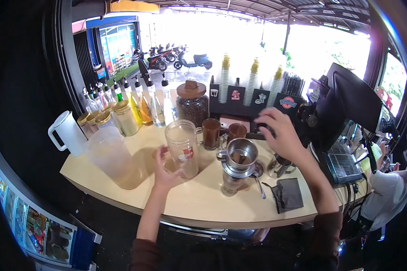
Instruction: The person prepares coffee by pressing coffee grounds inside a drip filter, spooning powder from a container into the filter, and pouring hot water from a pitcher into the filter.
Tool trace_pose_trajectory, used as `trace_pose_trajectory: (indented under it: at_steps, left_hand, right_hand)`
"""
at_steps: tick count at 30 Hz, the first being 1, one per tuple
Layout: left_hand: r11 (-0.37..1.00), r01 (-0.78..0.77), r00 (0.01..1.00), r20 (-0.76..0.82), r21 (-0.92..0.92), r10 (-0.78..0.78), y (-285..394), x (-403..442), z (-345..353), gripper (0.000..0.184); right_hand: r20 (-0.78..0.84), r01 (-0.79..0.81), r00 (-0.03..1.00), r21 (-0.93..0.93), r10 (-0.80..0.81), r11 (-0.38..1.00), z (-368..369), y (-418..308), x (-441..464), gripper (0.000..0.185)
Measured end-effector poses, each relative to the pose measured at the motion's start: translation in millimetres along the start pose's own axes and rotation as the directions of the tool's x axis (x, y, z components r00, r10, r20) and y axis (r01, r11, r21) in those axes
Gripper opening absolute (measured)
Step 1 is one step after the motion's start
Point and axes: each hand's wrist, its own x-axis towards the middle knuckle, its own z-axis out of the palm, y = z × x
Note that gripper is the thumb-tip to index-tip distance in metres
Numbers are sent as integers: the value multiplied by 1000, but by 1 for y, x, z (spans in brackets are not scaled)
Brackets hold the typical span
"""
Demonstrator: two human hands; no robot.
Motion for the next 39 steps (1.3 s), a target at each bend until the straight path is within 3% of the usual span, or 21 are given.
trace_pose_trajectory:
  at_steps: [1, 2, 4, 5, 6, 8, 9, 11, 13, 15, 17, 18, 20, 23, 25, 27, 30, 37, 39]
  left_hand:
    - [993, -121, 989, -91, -10, 120, -2, -1, -1, 94]
    - [994, -112, 990, -89, -14, 111, 0, -3, -3, 94]
    - [985, -123, 945, -288, 119, 153, 14, -11, -3, 80]
    - [986, -121, 949, -277, 112, 148, 24, -14, 3, 80]
    - [957, -207, 941, -226, 204, 252, 36, -16, 9, 75]
    - [869, -408, 887, -103, 279, 450, 71, -18, 26, 69]
    - [865, -412, 887, -92, 285, 453, 88, -19, 42, 69]
    - [913, -403, 913, -101, -70, 395, 115, -19, 73, 79]
    - [923, -340, 940, -64, -179, 334, 132, -10, 94, 87]
    - [927, -252, 967, -30, -279, 254, 141, -2, 108, 94]
    - [851, -11, 972, 194, -525, 132, 144, 8, 115, 106]
    - [854, 73, 961, 266, -514, 78, 143, 10, 115, 108]
    - [874, 85, 953, 295, -478, 69, 144, 13, 114, 108]
    - [887, 98, 944, 326, -451, 61, 153, 10, 110, 102]
    - [894, 135, 954, 300, -427, -1, 159, 10, 109, 95]
    - [895, 108, 955, 295, -433, 27, 162, 6, 109, 89]
    - [913, 110, 961, 276, -393, 3, 161, 1, 107, 84]
    - [892, 171, 964, 258, -418, -64, 144, -9, 112, 74]
    - [894, 209, 952, 290, -396, -94, 145, -8, 111, 74]
  right_hand:
    - [-45, -75, 996, 35, 76, 997, 0, 17, -22, 23]
    - [-122, -139, 982, 76, 147, 987, 1, 34, -45, 24]
    - [-242, -315, 905, 169, 349, 934, 8, 66, -98, 24]
    - [-288, -415, 837, 219, 465, 883, 15, 83, -125, 24]
    - [-290, -425, 832, 216, 473, 879, 25, 99, -150, 24]
    - [-344, -608, 659, 281, 669, 743, 52, 123, -192, 23]
    - [-343, -610, 653, 292, 676, 737, 65, 125, -203, 23]
    - [-220, -632, 500, 569, 838, 526, 87, 122, -222, 29]
    - [-240, -545, 519, 647, 820, 534, 94, 122, -230, 29]
    - [-109, -553, 546, 697, 830, 455, 90, 122, -235, 28]
    - [-26, -578, 550, 709, 835, 403, 85, 115, -231, 29]
    - [8, -584, 573, 706, 820, 401, 84, 114, -230, 28]
    - [51, -591, 589, 708, 806, 387, 85, 109, -231, 27]
    - [7, -471, 624, 801, 781, 369, 86, 103, -230, 24]
    - [-44, -466, 672, 751, 739, 468, 84, 100, -230, 22]
    - [-11, -488, 666, 750, 746, 446, 81, 96, -231, 15]
    - [-53, -497, 705, 674, 707, 546, 77, 90, -226, 18]
    - [-46, -462, 712, 721, 701, 517, 81, 91, -228, 16]
    - [-15, -453, 671, 783, 742, 426, 83, 92, -230, 15]
